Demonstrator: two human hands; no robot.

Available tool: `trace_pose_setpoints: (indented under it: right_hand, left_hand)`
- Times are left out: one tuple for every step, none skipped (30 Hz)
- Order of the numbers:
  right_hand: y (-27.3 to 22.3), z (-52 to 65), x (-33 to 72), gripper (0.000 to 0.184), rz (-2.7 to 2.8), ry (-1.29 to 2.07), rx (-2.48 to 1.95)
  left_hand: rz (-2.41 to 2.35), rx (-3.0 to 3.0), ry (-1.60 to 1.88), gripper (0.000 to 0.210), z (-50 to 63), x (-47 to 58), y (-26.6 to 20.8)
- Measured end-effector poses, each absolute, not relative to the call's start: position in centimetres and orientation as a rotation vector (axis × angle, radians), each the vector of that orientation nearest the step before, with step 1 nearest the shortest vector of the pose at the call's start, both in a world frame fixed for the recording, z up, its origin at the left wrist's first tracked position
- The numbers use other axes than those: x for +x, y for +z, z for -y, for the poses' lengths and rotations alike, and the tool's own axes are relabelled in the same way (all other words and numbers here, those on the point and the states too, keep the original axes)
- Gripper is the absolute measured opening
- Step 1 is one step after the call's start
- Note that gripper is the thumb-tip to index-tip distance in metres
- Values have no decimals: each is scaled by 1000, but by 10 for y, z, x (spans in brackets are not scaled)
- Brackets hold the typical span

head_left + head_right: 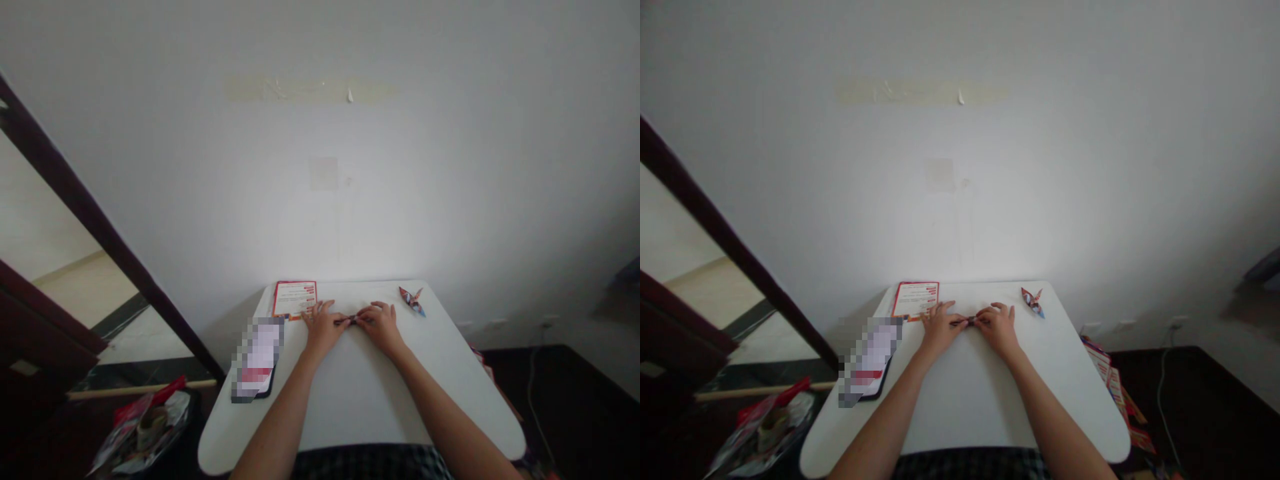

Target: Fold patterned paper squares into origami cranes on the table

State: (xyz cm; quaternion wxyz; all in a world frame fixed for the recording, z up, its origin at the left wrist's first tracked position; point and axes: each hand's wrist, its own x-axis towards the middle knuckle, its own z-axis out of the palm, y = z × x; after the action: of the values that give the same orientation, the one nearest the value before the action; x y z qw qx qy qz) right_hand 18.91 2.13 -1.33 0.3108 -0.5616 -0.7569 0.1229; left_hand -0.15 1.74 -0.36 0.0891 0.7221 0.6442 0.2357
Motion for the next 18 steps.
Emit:
trace_pose_setpoints:
  right_hand:
    - [-13, -21, 189, 17, 1992, 322, -1495]
    - [-13, -22, 188, 17, 1988, 317, -1510]
    - [-13, -22, 188, 18, 1980, 307, -1530]
    - [-13, -21, 187, 18, 1971, 294, -1554]
    - [-12, -21, 187, 18, 1960, 278, -1579]
    - [-12, -21, 186, 19, 1950, 262, -1604]
    - [-12, -21, 186, 19, 1941, 249, -1629]
    - [-11, -21, 185, 19, 1935, 239, -1651]
    - [-11, -21, 184, 19, 1931, 234, -1669]
    - [-11, -21, 184, 19, 1931, 232, -1682]
    - [-11, -20, 183, 20, 1929, 231, -1691]
    - [-11, -20, 183, 20, 1927, 230, -1695]
    - [-11, -20, 183, 21, 1924, 232, -1696]
    - [-11, -20, 182, 21, 1923, 235, -1695]
    - [-11, -20, 182, 22, 1921, 237, -1694]
    - [-11, -21, 182, 22, 1919, 239, -1694]
    - [-11, -21, 182, 22, 1917, 240, -1696]
    - [-11, -22, 182, 22, 1915, 243, -1700]
  left_hand:
    - [-1916, 2144, 703, 17, -18, -1, -3]
    - [-1918, 2141, 705, 16, -18, -1, -2]
    - [-1922, 2138, 704, 16, -19, -1, -1]
    - [-1927, 2134, 702, 15, -19, 0, 0]
    - [-1932, 2130, 696, 15, -19, 0, 0]
    - [-1936, 2127, 691, 15, -20, 0, 0]
    - [-1939, 2126, 687, 16, -20, 1, 1]
    - [-1941, 2128, 685, 15, -20, 1, 1]
    - [-1945, 2132, 686, 15, -20, 1, 1]
    - [-1949, 2134, 685, 15, -20, 1, 1]
    - [-1952, 2136, 679, 15, -20, 1, 1]
    - [-1954, 2136, 669, 16, -20, 1, 1]
    - [-1956, 2134, 659, 17, -20, 1, 1]
    - [-1957, 2131, 646, 18, -20, 1, 2]
    - [-1957, 2131, 632, 18, -20, 1, 2]
    - [-1958, 2132, 618, 19, -20, 1, 2]
    - [-1960, 2134, 604, 20, -20, 0, 3]
    - [-1964, 2136, 590, 21, -20, 0, 3]
